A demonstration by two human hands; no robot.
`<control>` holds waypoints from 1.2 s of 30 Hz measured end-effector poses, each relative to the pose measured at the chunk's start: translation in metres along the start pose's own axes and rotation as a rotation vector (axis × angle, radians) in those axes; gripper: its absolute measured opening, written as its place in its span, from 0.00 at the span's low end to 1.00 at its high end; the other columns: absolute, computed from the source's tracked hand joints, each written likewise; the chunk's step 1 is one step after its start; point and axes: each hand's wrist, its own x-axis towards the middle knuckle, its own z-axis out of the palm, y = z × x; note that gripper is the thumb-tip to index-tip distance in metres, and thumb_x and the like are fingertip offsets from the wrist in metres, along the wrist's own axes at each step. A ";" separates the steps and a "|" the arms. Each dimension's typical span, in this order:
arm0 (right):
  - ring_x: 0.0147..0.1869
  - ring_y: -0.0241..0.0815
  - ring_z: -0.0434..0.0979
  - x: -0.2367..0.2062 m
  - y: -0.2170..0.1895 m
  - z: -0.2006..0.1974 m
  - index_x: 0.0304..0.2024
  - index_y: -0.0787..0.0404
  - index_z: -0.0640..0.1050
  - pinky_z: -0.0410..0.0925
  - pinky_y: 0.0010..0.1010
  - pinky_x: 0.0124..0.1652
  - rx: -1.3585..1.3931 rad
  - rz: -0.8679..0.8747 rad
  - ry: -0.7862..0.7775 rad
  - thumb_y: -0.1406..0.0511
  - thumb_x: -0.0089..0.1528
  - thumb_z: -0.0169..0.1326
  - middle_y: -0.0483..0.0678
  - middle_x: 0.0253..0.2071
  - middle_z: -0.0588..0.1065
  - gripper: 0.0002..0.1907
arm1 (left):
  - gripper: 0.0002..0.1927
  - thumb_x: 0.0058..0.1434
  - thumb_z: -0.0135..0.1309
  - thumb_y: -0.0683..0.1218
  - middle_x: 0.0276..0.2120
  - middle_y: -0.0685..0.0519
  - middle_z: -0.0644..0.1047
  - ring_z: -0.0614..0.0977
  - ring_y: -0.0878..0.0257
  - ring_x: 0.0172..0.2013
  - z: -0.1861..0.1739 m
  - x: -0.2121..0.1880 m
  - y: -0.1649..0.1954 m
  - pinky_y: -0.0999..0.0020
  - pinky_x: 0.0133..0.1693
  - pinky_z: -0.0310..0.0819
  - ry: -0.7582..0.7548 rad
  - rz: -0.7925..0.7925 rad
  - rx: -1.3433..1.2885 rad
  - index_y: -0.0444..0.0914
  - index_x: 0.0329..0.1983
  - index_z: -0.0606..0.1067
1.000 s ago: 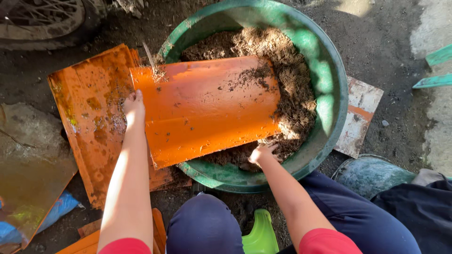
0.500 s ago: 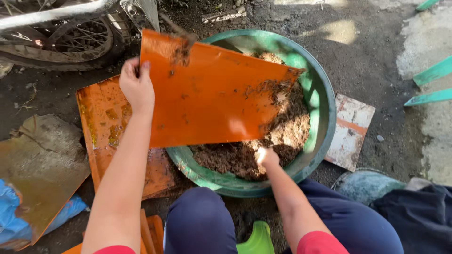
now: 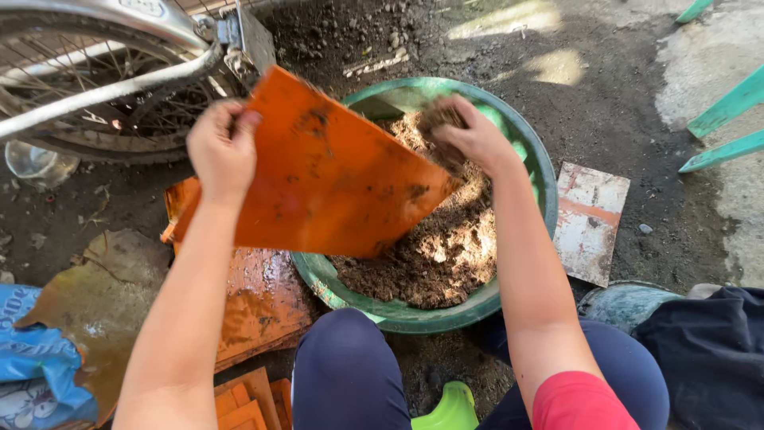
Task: The person sits on a small stool and repeatedly cleans orange rectangular plates by hand. They use a handful of fibrous material from a green basin to scrub the surface of each plate, then place the cleaned plate onto a stack on the ground.
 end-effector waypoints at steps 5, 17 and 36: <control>0.57 0.46 0.76 0.035 -0.080 0.064 0.55 0.54 0.74 0.73 0.40 0.57 -0.144 -0.542 0.057 0.60 0.62 0.51 0.48 0.55 0.74 0.19 | 0.07 0.68 0.64 0.41 0.38 0.45 0.80 0.82 0.49 0.38 0.016 -0.007 0.035 0.64 0.43 0.76 0.055 0.016 0.102 0.33 0.44 0.78; 0.62 0.58 0.73 0.062 0.063 0.150 0.50 0.59 0.80 0.67 0.44 0.60 -0.222 -0.641 0.636 0.60 0.71 0.46 0.55 0.58 0.75 0.14 | 0.05 0.71 0.61 0.38 0.39 0.50 0.80 0.81 0.64 0.38 -0.007 -0.016 -0.019 0.72 0.45 0.75 0.071 -0.116 0.068 0.32 0.46 0.78; 0.74 0.71 0.48 -0.003 0.274 0.128 0.64 0.47 0.71 0.59 0.62 0.64 -0.641 0.554 -0.095 0.55 0.57 0.63 0.57 0.73 0.52 0.32 | 0.09 0.82 0.54 0.41 0.45 0.51 0.75 0.73 0.68 0.44 -0.058 -0.064 -0.090 0.75 0.52 0.69 -0.048 -0.279 -0.161 0.28 0.50 0.70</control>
